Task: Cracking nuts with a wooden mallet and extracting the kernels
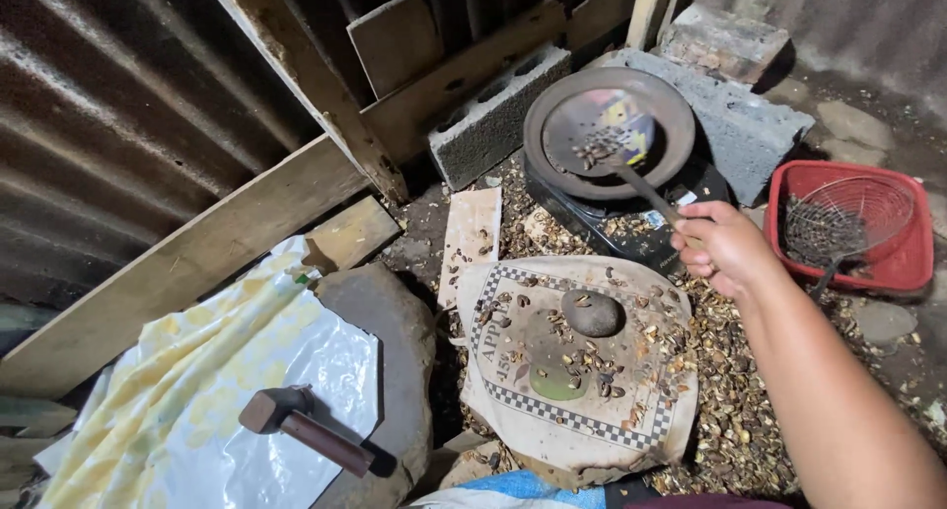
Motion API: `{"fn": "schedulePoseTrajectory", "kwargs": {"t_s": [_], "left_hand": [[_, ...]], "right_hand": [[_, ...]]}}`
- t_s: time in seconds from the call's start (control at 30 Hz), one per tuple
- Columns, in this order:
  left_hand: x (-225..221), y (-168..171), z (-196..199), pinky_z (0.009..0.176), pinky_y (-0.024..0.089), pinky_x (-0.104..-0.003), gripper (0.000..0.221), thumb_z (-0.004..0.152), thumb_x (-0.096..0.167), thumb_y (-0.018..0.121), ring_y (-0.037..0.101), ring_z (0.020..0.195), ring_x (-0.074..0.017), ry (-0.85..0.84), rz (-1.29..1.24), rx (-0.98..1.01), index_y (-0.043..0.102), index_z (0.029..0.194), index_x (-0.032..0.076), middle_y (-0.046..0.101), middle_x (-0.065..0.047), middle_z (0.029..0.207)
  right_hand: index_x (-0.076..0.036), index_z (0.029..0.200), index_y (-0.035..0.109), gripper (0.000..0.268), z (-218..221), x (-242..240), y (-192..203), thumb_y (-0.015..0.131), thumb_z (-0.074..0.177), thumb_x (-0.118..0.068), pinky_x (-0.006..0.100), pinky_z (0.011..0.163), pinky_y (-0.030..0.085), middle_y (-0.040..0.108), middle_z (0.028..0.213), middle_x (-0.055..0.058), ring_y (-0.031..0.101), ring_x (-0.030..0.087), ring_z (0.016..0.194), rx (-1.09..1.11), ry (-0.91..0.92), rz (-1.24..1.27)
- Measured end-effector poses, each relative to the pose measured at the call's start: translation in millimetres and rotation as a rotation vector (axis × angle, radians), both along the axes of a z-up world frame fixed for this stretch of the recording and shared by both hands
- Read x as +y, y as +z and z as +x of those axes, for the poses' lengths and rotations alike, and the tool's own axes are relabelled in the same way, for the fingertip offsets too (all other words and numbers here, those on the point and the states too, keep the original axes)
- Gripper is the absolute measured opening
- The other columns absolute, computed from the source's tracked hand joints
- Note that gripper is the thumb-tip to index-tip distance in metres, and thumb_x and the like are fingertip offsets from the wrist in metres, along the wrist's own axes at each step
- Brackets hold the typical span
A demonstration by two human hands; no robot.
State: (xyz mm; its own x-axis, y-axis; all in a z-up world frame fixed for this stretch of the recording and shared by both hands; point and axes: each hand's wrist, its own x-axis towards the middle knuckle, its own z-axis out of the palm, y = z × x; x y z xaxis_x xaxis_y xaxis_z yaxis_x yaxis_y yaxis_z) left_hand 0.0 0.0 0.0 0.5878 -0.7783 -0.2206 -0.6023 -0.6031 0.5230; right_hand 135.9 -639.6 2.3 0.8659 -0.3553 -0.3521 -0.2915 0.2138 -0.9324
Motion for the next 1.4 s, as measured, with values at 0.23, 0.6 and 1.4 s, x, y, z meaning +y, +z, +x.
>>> {"fn": "schedulePoseTrajectory", "kwargs": {"t_s": [0.23, 0.6, 1.4], "left_hand": [[-56.1, 26.8, 21.8, 0.102, 0.045, -0.049, 0.063, 0.09, 0.021, 0.066, 0.05, 0.129, -0.0375, -0.067, 0.073, 0.037, 0.047, 0.147, 0.003, 0.035, -0.018, 0.159], [-178.8, 25.9, 39.8, 0.079, 0.056, -0.045, 0.041, 0.089, 0.012, 0.067, 0.064, 0.096, -0.0333, 0.026, 0.139, 0.059, 0.06, 0.129, 0.009, 0.059, -0.011, 0.116], [-314.4, -128.0, 83.8, 0.123, 0.029, -0.048, 0.095, 0.091, 0.034, 0.076, 0.02, 0.157, -0.0472, 0.725, -0.452, -0.286, 0.019, 0.158, -0.003, 0.016, -0.03, 0.167]], "right_hand": [[0.0, 0.135, 0.037, 0.039, -6.8, 7.6, 2.2, 0.051, 0.099, -0.003, 0.017, 0.031, 0.027, 0.05, 0.077, 0.012, 0.034, 0.002, 0.042, 0.013, 0.024, 0.023], [-0.003, 0.134, 0.043, 0.034, -19.3, -6.3, -18.6, 0.051, 0.101, -0.004, 0.021, 0.036, 0.023, 0.055, 0.084, 0.01, 0.036, 0.006, 0.048, 0.06, 0.061, 0.033], [0.011, 0.137, 0.042, 0.033, -65.9, -12.5, 26.7, 0.046, 0.104, 0.005, 0.031, 0.027, 0.026, 0.054, 0.073, 0.022, 0.038, 0.02, 0.041, 0.096, 0.356, -0.352]]}}
